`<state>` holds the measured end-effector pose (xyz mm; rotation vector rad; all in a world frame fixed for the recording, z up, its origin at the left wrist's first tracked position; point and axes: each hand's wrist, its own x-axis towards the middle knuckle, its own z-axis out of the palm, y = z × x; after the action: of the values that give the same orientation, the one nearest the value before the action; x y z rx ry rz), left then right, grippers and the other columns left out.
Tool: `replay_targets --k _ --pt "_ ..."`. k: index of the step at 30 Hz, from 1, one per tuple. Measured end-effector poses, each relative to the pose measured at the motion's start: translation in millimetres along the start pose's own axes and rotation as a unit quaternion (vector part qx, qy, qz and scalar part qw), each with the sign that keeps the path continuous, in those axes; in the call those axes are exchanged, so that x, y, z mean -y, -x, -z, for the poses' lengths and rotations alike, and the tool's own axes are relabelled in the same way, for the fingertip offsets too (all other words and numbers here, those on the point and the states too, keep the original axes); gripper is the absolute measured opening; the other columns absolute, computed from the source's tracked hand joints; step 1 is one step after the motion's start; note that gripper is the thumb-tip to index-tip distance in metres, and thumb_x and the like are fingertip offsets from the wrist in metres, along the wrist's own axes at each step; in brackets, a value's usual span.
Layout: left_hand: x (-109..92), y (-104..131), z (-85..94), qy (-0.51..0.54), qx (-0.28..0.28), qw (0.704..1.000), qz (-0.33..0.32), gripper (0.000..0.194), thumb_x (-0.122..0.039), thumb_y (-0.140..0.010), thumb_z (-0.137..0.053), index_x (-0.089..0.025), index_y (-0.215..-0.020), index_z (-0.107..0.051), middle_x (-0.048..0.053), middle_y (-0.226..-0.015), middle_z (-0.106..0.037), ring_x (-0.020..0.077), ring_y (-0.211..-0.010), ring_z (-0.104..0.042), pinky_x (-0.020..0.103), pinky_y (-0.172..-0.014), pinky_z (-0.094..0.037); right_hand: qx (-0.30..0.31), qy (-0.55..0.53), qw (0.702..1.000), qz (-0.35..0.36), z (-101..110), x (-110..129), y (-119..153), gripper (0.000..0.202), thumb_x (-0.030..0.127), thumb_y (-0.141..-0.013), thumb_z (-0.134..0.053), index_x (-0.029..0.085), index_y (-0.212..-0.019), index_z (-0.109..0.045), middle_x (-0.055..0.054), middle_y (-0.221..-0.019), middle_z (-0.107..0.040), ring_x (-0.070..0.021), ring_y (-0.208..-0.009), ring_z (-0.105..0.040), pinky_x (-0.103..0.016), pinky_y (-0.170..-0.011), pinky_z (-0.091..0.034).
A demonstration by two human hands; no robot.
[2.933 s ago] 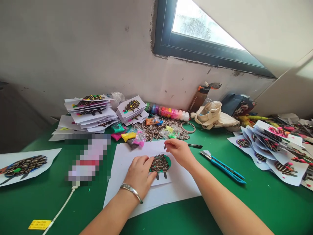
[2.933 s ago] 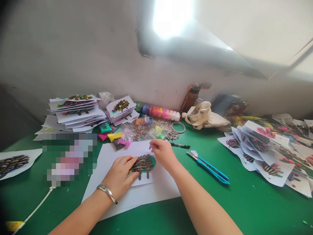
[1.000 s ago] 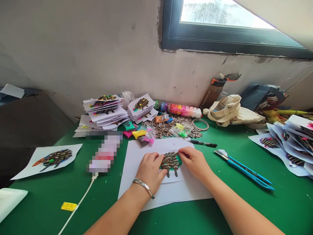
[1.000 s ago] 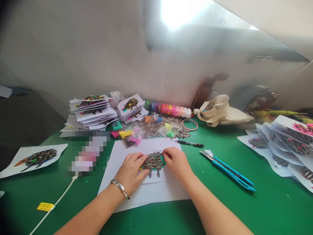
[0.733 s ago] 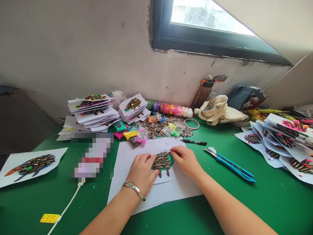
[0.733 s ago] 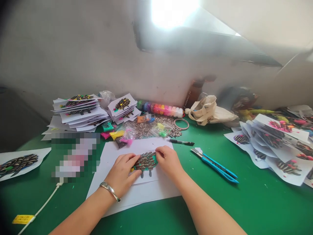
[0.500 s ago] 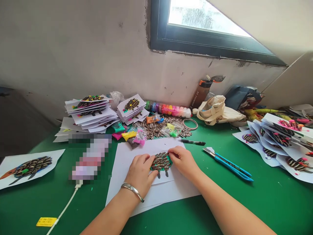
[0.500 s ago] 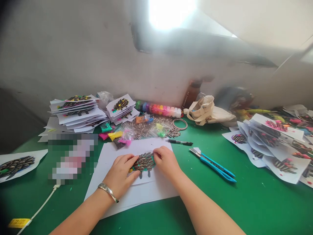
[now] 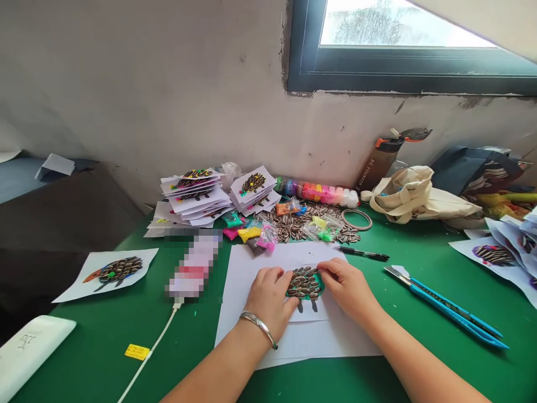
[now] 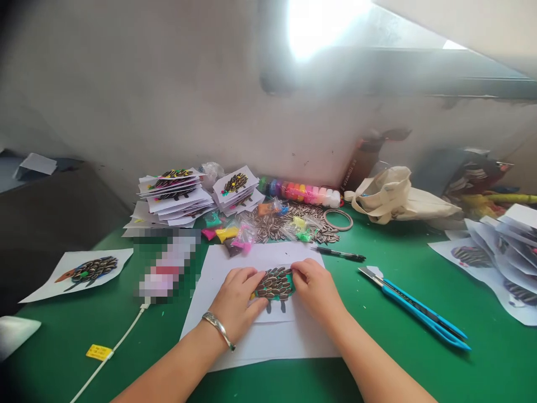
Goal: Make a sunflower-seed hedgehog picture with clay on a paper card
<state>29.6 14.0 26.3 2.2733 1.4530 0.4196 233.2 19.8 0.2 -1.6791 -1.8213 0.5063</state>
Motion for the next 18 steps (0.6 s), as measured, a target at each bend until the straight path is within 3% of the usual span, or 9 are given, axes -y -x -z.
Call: replay_targets --k 13,18 --pt "0.6 2.4 -1.9 0.008 0.004 1.0 0.007 0.042 -0.029 -0.077 -0.062 -0.021 -0.118 -0.058 0.006 -0.111 -0.056 0.0253 -0.106 -0.045 0.037 -0.095 -0.04 0.013 0.001 1.0 -0.003 0.0 -6.0 2.0 0.027 0.03 -0.084 -0.043 0.021 -0.087 -0.069 -0.004 -0.085 -0.067 -0.0194 -0.081 -0.061 -0.029 -0.073 -0.046" --pt "0.1 3.1 -0.2 0.009 0.002 1.0 0.005 0.04 -0.03 -0.078 -0.062 -0.02 -0.116 -0.059 0.007 -0.111 -0.056 0.0255 -0.105 -0.045 0.037 -0.095 -0.04 0.019 0.049 0.998 0.02 8.8 6.5 -28.2 0.027 0.028 -0.083 -0.045 0.02 -0.089 -0.07 -0.005 -0.087 -0.068 -0.0194 -0.08 -0.061 -0.028 -0.073 -0.045"
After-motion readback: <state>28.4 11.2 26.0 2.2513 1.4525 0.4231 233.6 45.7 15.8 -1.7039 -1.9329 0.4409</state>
